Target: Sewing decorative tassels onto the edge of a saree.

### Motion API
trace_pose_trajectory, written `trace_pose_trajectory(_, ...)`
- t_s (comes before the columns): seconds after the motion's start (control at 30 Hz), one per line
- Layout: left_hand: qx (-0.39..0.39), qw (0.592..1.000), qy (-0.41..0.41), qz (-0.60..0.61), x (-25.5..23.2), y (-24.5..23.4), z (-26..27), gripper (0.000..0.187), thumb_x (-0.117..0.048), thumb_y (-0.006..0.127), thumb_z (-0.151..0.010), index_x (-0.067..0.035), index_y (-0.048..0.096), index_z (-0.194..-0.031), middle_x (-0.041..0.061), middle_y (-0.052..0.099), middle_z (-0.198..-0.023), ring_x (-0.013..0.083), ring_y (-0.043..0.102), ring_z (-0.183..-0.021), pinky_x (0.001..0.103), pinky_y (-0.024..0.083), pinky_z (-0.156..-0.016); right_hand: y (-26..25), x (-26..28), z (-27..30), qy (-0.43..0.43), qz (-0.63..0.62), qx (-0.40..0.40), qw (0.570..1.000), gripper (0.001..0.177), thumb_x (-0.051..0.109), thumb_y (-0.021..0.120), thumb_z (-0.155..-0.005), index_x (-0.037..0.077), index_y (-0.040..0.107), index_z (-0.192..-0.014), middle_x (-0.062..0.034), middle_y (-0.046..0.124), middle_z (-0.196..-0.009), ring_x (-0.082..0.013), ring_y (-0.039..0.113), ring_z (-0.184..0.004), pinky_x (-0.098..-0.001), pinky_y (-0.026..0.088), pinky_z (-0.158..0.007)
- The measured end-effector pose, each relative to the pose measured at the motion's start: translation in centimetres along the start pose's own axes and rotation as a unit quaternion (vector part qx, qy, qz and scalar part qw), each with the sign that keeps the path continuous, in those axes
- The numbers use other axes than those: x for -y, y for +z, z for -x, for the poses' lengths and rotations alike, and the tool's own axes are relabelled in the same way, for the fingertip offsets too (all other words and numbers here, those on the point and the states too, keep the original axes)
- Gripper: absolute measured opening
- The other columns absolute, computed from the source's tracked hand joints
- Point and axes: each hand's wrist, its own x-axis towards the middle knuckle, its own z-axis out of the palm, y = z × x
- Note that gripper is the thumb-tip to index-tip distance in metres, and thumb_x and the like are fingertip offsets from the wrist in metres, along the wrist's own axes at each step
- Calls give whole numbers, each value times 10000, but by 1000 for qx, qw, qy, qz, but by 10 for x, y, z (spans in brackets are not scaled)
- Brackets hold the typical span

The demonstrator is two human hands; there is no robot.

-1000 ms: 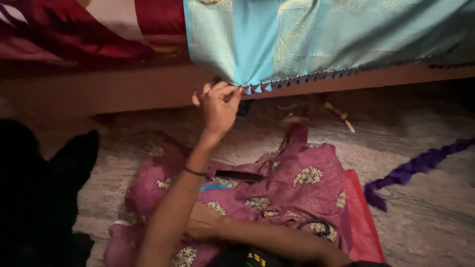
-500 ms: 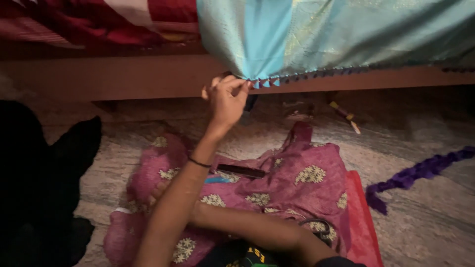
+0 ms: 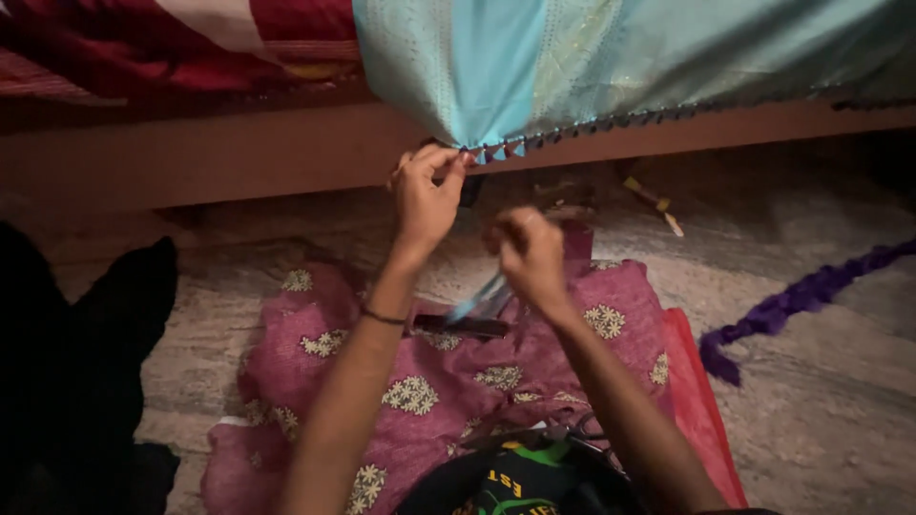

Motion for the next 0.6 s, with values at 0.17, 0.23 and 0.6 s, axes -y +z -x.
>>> trace_pose_trajectory(0.17, -4, 1000, 4, -17, -10, -7, -1, 140, -233, 762, -906, -96, 792, -910, 49, 729, -881, 276, 656, -884, 400, 504, -809, 14, -1, -55, 2, -37, -52, 998, 143, -7, 681, -894, -16, 736, -1027, -124, 755, -921, -171, 716, -771, -299, 564, -693)
trace_pose_trajectory(0.23, -5, 1000, 7, -25, -11, -7, -1, 149, -240, 767, -904, -93, 789, -906, 52, 718, -876, 277, 653, -900, 404, 501, -812, 28, -9, -67, 20, -76, -48, 996, 144, -12, 678, -897, -19, 751, -1021, -113, 768, -927, -139, 705, -777, -290, 560, -694)
trace_pose_trajectory(0.6, 16, 996, -51, -65, -13, -7, -1, 200, -330, 747, -895, -143, 818, -891, 49, 692, -877, 282, 607, -1009, 474, 385, -958, 50, -15, -71, 42, -326, -71, 942, 160, -77, 639, -933, -21, 718, -1061, -22, 744, -1005, -84, 670, -921, -244, 543, -839)
